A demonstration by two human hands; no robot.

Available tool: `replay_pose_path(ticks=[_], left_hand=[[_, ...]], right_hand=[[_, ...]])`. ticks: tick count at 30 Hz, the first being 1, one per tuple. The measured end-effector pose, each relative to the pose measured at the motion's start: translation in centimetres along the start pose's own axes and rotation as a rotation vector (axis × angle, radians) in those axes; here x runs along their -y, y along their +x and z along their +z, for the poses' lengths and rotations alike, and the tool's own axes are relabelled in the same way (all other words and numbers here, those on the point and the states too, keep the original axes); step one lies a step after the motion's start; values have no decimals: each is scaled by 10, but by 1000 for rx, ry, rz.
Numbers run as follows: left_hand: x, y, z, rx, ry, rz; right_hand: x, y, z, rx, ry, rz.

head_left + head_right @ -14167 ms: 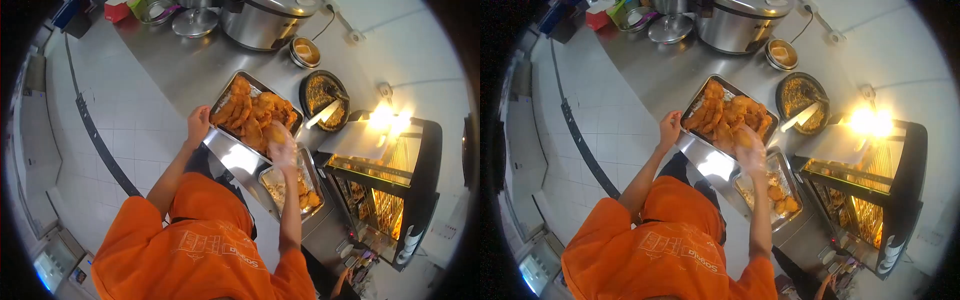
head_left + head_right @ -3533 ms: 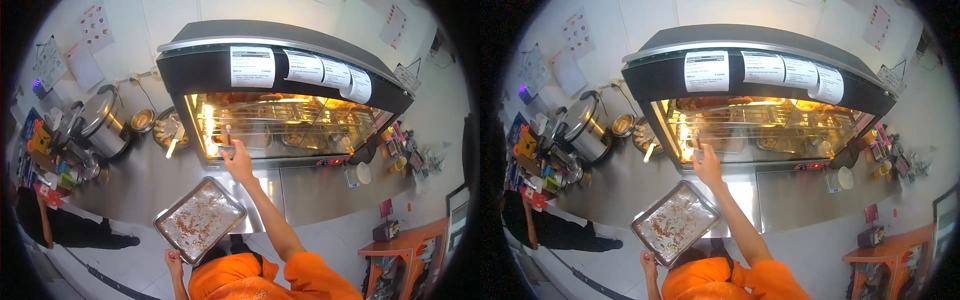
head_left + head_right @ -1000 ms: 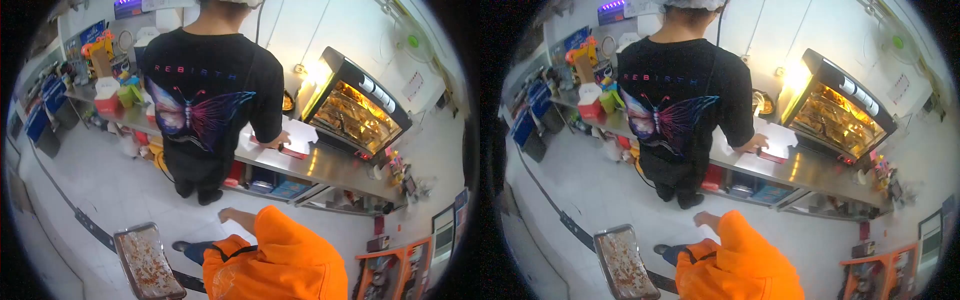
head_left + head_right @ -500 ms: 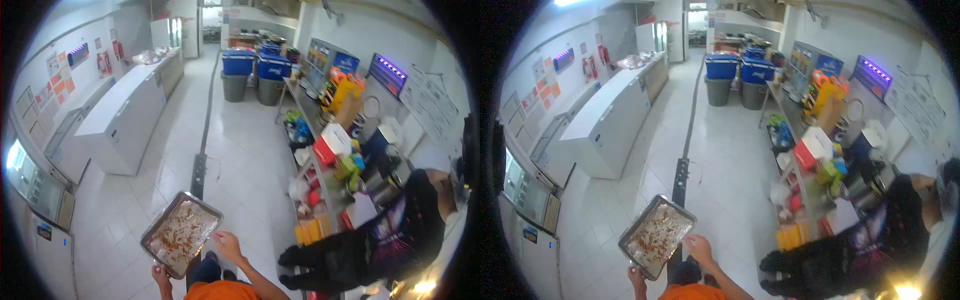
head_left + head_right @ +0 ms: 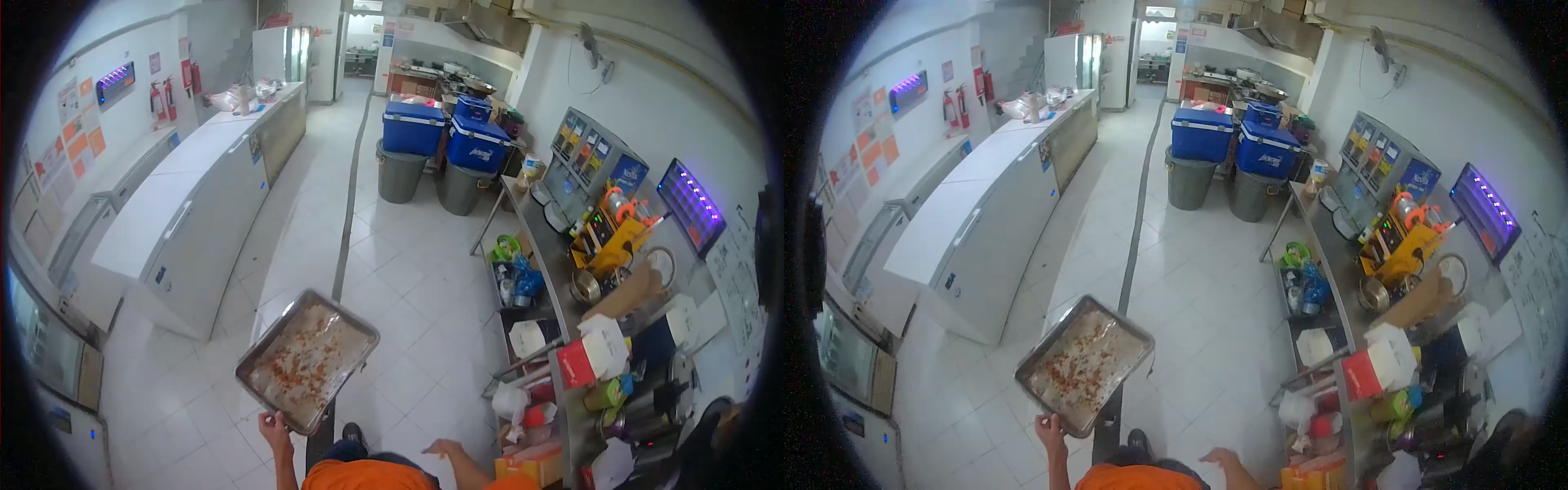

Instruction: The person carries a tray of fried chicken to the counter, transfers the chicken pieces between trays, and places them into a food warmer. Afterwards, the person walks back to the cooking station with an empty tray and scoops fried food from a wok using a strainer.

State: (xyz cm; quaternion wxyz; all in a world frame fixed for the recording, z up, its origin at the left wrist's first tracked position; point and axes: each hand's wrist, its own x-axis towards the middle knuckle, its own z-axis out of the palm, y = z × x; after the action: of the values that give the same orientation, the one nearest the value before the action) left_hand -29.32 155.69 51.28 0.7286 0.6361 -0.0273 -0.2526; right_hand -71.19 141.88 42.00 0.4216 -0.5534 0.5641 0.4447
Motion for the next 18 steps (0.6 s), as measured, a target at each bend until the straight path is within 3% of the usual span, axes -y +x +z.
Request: replay_pose_path(ticks=[2, 3, 4, 6, 8, 13, 16, 18], left_hand=[[-1, 47, 65, 37, 15, -39], [-7, 78, 98, 80, 32, -59], [-13, 105, 132, 84, 35, -52], [-19, 154, 204, 177, -51, -87], [-16, 203, 273, 210, -60, -65], [-21, 316, 407, 260, -71, -58], [-37, 358, 460, 193, 10, -122], [-58, 406, 487, 161, 31, -125]], right_hand=[[-33, 44, 33, 21, 1198, -191], [-25, 41, 38, -109, 1362, -206], [-56, 172, 92, -396, 1003, -336], [-12, 120, 65, -296, 964, -115], [30, 123, 17, -275, 960, -66], [97, 188, -152, -353, 787, -92], [88, 248, -268, -460, 394, -161], [95, 289, -383, -536, 110, -211]])
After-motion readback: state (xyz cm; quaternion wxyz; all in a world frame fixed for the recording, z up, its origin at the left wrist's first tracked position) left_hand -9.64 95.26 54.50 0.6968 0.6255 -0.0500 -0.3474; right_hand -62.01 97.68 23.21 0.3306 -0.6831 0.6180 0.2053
